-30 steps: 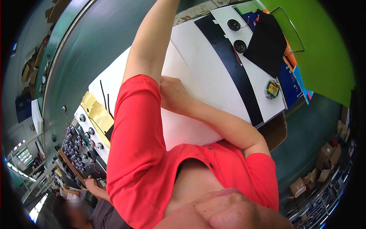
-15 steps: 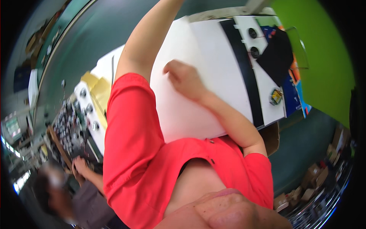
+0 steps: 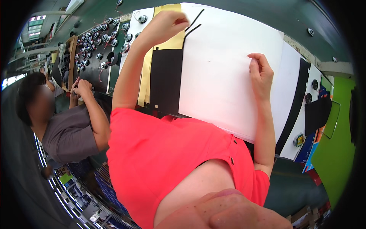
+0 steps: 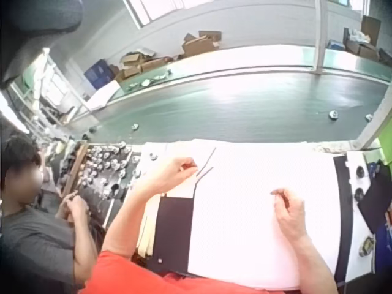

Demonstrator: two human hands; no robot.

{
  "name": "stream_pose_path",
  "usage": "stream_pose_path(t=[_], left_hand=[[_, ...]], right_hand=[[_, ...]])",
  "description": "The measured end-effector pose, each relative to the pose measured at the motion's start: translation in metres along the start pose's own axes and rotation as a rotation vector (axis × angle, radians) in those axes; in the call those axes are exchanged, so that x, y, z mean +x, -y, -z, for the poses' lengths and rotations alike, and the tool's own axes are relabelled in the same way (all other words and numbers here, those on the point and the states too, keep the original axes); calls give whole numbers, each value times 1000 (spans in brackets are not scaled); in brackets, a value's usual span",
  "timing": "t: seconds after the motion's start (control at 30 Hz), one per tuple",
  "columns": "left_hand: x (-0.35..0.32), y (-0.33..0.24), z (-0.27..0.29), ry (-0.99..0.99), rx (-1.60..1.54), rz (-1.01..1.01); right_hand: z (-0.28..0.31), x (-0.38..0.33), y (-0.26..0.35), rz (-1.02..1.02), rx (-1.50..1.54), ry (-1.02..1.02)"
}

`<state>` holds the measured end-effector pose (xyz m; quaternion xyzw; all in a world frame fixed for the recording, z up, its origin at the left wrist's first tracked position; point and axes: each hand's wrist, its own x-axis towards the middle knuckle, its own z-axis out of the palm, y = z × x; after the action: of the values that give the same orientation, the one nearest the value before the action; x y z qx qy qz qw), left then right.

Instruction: Assemble small electronic components at a factory workbench.

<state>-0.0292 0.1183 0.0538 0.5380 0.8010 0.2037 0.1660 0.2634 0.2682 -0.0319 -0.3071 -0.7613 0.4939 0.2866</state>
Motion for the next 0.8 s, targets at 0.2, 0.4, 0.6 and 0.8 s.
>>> stream_pose_path(t=[0.2, 0.4, 0.6, 0.8], left_hand=[[-90, 71, 0, -96, 97, 230], [-112, 78, -15, -185, -62, 226], [-115, 74, -18, -227, -121, 211], [-114, 82, -24, -253, -110, 114]], right_hand=[[-7, 0, 9, -104, 67, 12], [-9, -1, 11, -78, -37, -5], [-10, -2, 8, -52, -39, -3], [-11, -5, 10, -58, -70, -25]])
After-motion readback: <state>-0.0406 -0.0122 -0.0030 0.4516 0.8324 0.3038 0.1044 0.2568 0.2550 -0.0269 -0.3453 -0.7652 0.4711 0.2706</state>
